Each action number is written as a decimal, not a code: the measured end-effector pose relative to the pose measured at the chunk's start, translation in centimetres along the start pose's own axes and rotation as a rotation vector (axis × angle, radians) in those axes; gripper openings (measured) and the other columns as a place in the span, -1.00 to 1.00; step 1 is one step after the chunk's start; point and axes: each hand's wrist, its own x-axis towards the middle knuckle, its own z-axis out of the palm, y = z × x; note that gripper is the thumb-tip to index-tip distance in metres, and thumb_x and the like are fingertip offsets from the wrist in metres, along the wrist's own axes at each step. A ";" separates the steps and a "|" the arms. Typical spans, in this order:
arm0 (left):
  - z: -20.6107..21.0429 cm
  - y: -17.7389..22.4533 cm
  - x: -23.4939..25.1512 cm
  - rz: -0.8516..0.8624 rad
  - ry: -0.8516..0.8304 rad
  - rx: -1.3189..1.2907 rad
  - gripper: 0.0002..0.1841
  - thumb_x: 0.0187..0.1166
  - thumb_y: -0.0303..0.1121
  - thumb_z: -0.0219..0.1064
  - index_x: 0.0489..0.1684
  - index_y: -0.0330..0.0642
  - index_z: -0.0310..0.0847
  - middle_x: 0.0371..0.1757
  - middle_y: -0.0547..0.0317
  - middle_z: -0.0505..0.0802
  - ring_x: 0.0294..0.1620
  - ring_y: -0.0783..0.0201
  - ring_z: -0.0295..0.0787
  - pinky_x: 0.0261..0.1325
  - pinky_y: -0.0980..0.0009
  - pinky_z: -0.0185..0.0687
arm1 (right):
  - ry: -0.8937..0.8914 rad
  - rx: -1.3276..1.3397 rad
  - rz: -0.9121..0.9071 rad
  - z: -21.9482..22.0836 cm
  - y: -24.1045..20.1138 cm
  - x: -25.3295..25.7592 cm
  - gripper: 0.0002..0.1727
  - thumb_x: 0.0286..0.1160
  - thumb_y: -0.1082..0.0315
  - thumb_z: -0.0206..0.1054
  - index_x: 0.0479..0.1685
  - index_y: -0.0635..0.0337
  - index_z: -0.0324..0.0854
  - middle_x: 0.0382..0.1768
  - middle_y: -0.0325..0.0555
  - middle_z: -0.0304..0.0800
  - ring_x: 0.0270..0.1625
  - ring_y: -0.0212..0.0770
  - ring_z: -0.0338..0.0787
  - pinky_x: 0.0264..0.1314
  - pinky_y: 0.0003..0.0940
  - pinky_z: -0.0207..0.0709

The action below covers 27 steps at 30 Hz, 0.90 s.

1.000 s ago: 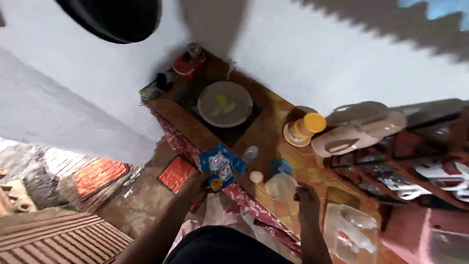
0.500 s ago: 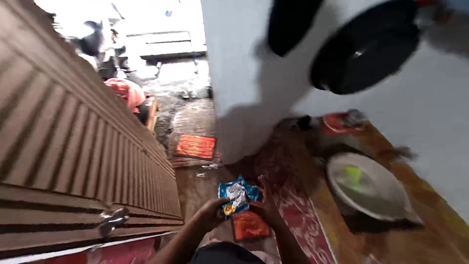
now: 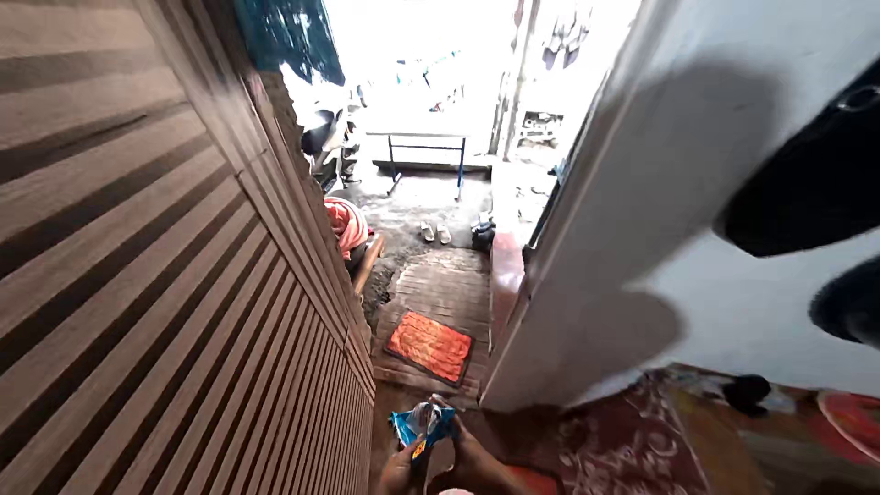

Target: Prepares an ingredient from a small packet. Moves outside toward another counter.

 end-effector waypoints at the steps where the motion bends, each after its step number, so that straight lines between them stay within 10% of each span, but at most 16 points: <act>1: 1.1 0.9 1.7 0.011 0.011 0.010 -0.79 0.82 -0.43 0.08 0.23 -0.33 0.46 -0.20 0.10 0.80 -0.28 0.39 0.75 -0.14 0.47 0.72 | 0.000 -0.016 0.020 -1.0 -0.6 1.8 0.51 -0.46 0.34 0.93 0.82 0.31 -0.01 0.69 0.20 0.35 0.68 -0.12 0.45 0.75 -0.22 0.32; 4: 5.8 3.5 6.3 0.050 0.056 0.081 -0.80 0.81 -0.33 0.14 0.05 -0.31 0.53 -0.46 0.16 0.72 -0.56 0.40 0.60 -0.46 0.46 0.60 | 0.021 -0.114 0.042 -4.5 -1.0 7.9 0.38 -0.28 0.23 0.88 0.76 0.43 0.05 0.61 0.31 0.43 0.64 0.00 0.50 0.74 -0.15 0.33; 11: 15.9 11.3 14.6 -0.049 -0.030 0.318 -0.58 0.81 -0.04 0.13 0.24 -0.25 0.59 -0.12 0.06 0.85 -0.14 0.23 0.79 -0.02 0.22 0.71 | 0.059 -0.061 -0.027 -16.0 -3.6 18.0 -0.15 0.31 0.37 0.61 0.63 0.44 0.30 0.30 0.23 0.73 0.30 -0.07 0.81 0.43 -0.16 0.67; 16: 17.3 17.1 20.8 -0.044 -0.385 0.769 -0.51 0.92 -0.11 -0.17 0.18 -0.28 0.63 -0.30 0.20 0.87 -0.30 0.33 0.83 -0.14 0.33 0.78 | 0.447 0.073 0.088 -21.9 -1.9 23.9 -0.39 0.48 0.31 0.49 0.47 0.44 0.45 0.00 0.12 0.86 -0.03 -0.14 0.90 0.16 -0.15 0.79; 22: 25.4 29.0 28.0 0.719 -0.722 0.957 -0.44 0.80 0.13 0.00 0.19 -0.16 0.72 -0.37 0.35 0.85 -0.36 0.45 0.81 -0.11 0.34 0.83 | 0.673 0.166 0.106 -24.8 2.9 30.2 -0.44 0.35 0.32 0.54 0.34 0.40 0.60 -0.04 0.01 0.89 -0.06 -0.26 0.89 0.11 -0.22 0.80; 25: 31.3 35.3 30.1 0.865 -1.131 0.868 -0.45 0.74 0.26 0.03 0.36 0.14 0.67 -0.09 0.41 0.90 -0.08 0.47 0.84 0.09 0.41 0.81 | 0.781 0.218 0.138 -26.5 3.5 34.6 -0.50 0.37 0.40 0.52 0.32 0.40 0.64 0.00 0.03 0.90 0.00 -0.26 0.89 0.17 -0.23 0.78; 27: 35.1 38.5 29.2 0.738 -1.403 0.736 -0.45 0.69 0.29 0.09 0.06 0.04 0.76 -0.06 0.31 0.91 0.04 0.35 0.85 0.22 0.30 0.75 | 0.853 0.227 0.206 -28.3 3.0 37.3 -0.54 0.41 0.43 0.48 0.31 0.40 0.66 0.02 0.08 0.89 0.03 -0.21 0.89 0.21 -0.18 0.76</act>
